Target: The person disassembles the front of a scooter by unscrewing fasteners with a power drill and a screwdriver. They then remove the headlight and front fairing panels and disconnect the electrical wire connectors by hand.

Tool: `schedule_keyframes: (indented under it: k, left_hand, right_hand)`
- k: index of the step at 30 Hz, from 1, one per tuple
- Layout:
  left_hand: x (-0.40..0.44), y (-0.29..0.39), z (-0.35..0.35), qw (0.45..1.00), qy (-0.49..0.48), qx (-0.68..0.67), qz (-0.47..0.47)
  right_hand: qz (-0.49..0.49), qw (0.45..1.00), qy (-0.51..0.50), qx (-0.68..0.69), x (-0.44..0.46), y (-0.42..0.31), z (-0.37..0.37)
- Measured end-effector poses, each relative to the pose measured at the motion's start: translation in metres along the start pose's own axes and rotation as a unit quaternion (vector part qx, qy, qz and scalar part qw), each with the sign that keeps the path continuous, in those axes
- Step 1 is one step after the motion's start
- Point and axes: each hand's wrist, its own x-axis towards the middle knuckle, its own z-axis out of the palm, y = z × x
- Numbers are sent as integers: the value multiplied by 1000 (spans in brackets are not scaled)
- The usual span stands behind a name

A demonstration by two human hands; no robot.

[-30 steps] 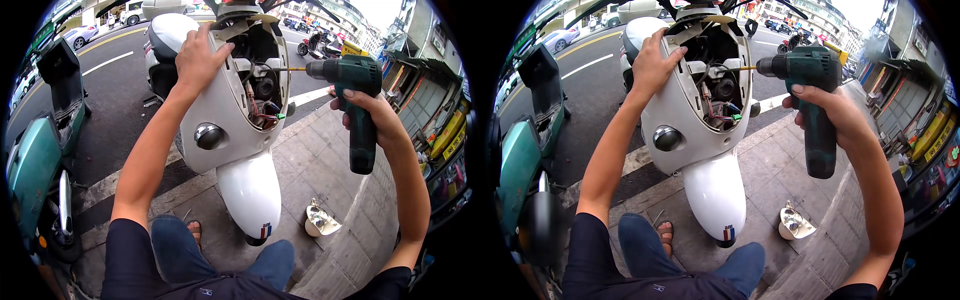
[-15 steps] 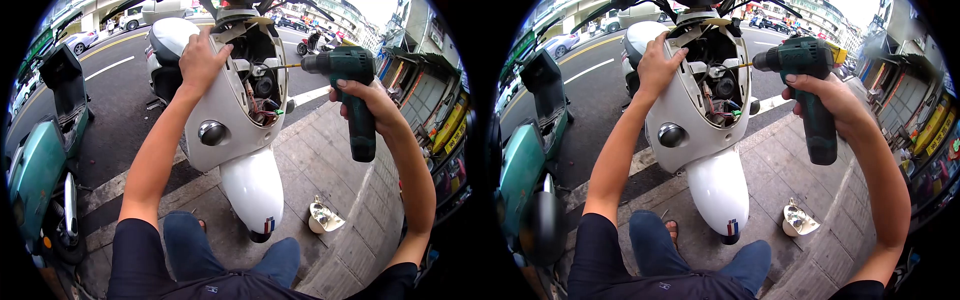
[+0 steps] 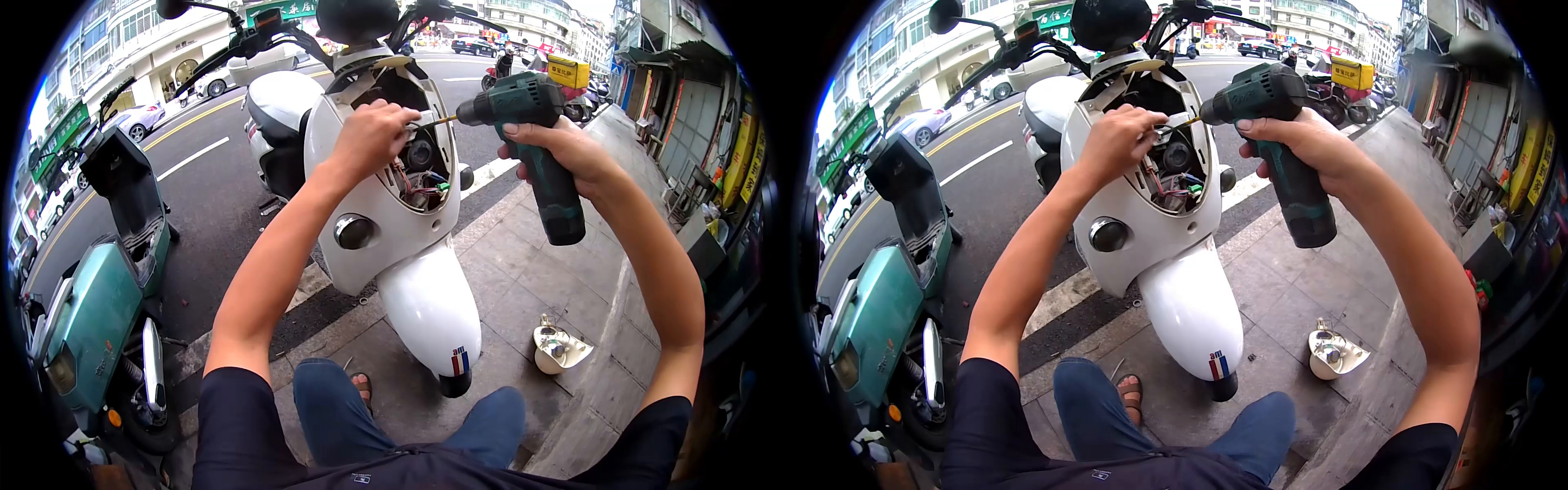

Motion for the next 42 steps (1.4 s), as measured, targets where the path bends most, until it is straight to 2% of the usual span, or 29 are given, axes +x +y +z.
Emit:
schedule_keyframes:
  k: [1, 2, 7, 11, 13, 15, 19, 21, 22, 26, 30, 31, 33, 35, 36, 37, 39, 40, 42]
  left_hand:
    - [3, 7, 9, 997, -36, 61, 27]
    - [5, 5, 20, 991, -15, 120, 52]
    - [21, 2, 37, 974, -61, 211, 52]
    - [25, 2, 41, 972, -66, 222, 42]
    - [27, 1, 42, 971, -75, 224, 42]
    - [28, 2, 43, 966, -81, 238, 66]
    - [30, 9, 34, 962, -51, 242, 119]
    - [36, 13, 30, 967, -25, 215, 131]
    - [39, 17, 27, 967, -26, 211, 142]
    - [39, 57, 17, 975, -40, 146, 162]
    - [4, 119, 11, 981, -62, -1, 184]
    - [-9, 132, 5, 979, -61, -28, 192]
    - [-34, 142, -16, 975, -115, -53, 184]
    - [-51, 132, -42, 981, -100, -64, 152]
    - [-60, 115, -53, 988, -100, -26, 113]
    - [-68, 88, -56, 995, -71, -27, 58]
    - [-79, -6, -65, 997, -21, 76, -3]
    - [-87, -50, -62, 983, 20, 4, -180]
    - [-93, -140, -61, 946, 41, -122, -298]
  right_hand:
    - [-3, 1000, 2, -5, -2, 0, 2]
    - [4, 1000, 4, 1, -2, 2, 2]
    - [-52, 999, 12, 1, -7, 22, 11]
    - [-150, 977, 27, -146, -17, 39, 23]
    - [-250, 923, 58, -287, -19, 53, 23]
    - [-216, 920, 56, -322, -26, 56, 25]
    - [-220, 944, 83, -231, -34, 78, 22]
    - [-124, 988, 85, -19, -46, 87, 20]
    - [-113, 989, 89, 35, -51, 95, 16]
    - [-94, 970, 117, 189, -95, 139, 3]
    - [-64, 937, 70, 335, -150, 232, -29]
    - [-32, 914, 83, 395, -169, 264, -34]
    - [8, 896, 137, 421, -216, 309, -40]
    - [58, 883, 188, 427, -271, 347, -44]
    - [91, 874, 213, 427, -297, 365, -45]
    - [124, 855, 257, 433, -328, 385, -40]
    - [196, 801, 325, 463, -388, 428, -27]
    - [212, 773, 350, 485, -415, 446, -16]
    - [265, 726, 410, 484, -472, 496, 11]
